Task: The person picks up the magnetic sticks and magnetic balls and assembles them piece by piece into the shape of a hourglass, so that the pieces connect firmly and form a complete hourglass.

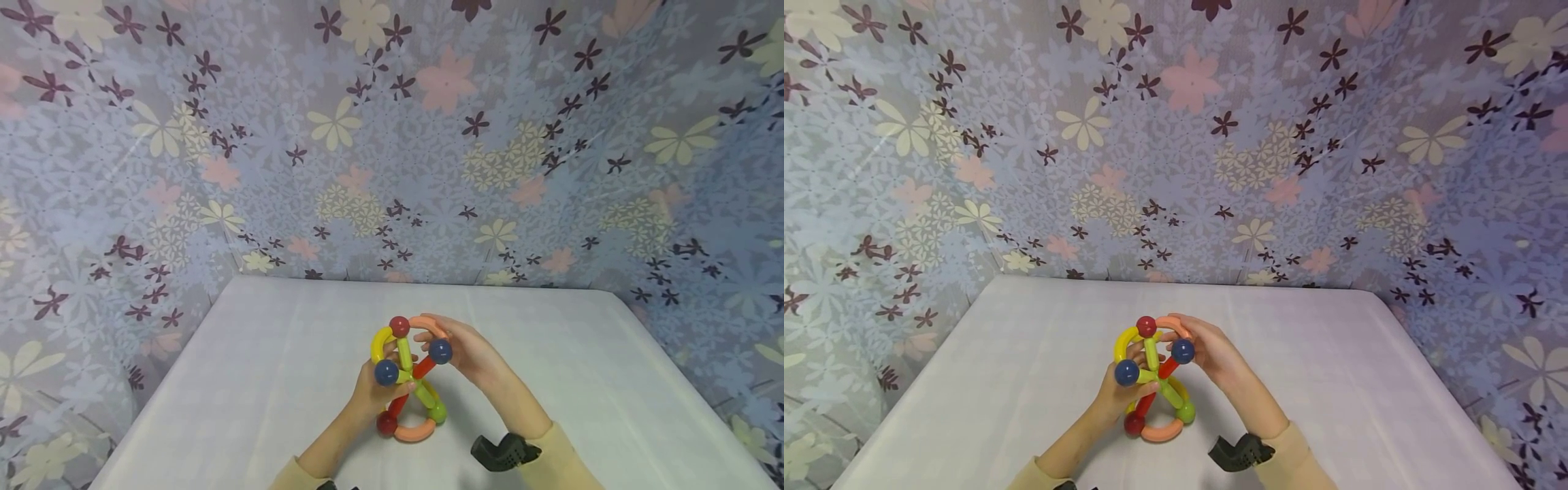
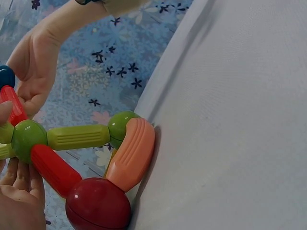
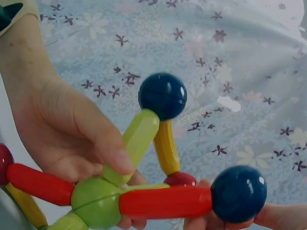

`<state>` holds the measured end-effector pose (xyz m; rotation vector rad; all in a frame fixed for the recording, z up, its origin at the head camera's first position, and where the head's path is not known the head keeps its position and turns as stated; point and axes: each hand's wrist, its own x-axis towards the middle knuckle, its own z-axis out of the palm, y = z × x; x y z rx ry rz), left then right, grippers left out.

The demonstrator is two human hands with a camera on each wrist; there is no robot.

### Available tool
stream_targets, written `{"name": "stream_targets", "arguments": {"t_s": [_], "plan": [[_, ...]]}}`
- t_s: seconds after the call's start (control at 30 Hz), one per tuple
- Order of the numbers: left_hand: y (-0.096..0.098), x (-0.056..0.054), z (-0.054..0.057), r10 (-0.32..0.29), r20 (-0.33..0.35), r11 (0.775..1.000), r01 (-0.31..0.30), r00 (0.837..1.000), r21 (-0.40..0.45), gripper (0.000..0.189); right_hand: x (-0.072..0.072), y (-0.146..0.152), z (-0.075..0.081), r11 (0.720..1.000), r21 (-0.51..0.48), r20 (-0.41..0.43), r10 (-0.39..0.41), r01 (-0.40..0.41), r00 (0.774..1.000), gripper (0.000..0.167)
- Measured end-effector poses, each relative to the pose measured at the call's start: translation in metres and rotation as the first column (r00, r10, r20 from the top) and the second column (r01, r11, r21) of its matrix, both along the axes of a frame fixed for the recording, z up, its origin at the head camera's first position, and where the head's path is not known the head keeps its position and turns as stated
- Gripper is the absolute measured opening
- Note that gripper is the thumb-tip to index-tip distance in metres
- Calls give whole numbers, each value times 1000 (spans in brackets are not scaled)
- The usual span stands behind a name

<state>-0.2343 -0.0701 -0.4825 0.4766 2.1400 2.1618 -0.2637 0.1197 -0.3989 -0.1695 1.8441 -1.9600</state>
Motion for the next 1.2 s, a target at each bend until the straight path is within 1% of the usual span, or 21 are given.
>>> {"name": "stream_targets", "arguments": {"t_s": [0.07,0.23,0.3,0.4,0.47,0.53,0.63,0.7,0.73,0.83,0.9,0.93,1.03,1.2], "plan": [[0,0,0,5,-11,1000,-5,1000,-6,69,4,-1,1,1000,6,-24,-5,5,1000,49],[-1,0,0,-7,-38,1000,6,999,-10,68,14,-2,0,999,5,-91,-33,33,995,52],[-2,0,0,-9,-48,1000,8,999,-10,68,17,-4,-1,999,-19,-100,-45,43,994,53],[-3,0,1,-9,-48,1000,8,999,-10,68,21,-6,-2,994,-82,-95,-79,71,992,53],[-4,-1,2,-14,-55,1000,14,998,-7,68,23,-9,-3,986,-126,-82,-121,110,989,52],[-4,-1,3,-29,-45,1000,28,999,-4,68,27,-10,-4,978,-139,-86,-166,153,982,51],[-5,-1,4,-50,-36,999,50,998,-4,70,33,-12,-6,976,-102,-119,-206,195,971,48],[-4,-1,6,-54,-27,998,54,998,-23,70,35,-11,-8,976,-66,-153,-217,209,964,50],[-4,-1,6,-54,-35,998,52,998,-42,68,36,-11,-9,975,-57,-164,-221,214,962,50],[-3,2,11,-54,-63,995,48,997,-86,63,36,-10,-12,972,-57,-172,-236,229,956,51],[-3,6,17,-67,-74,994,60,995,-92,63,36,-9,-12,971,-62,-171,-240,233,955,50],[-3,8,20,-73,-77,994,66,994,-90,65,35,-9,-13,971,-66,-170,-239,231,956,50],[-5,15,28,-99,-57,993,96,993,-62,72,34,-8,-13,973,-65,-176,-229,220,958,50],[-5,18,33,-123,-41,992,122,992,-36,76,31,-5,-13,973,-88,-167,-227,215,960,47]]}}
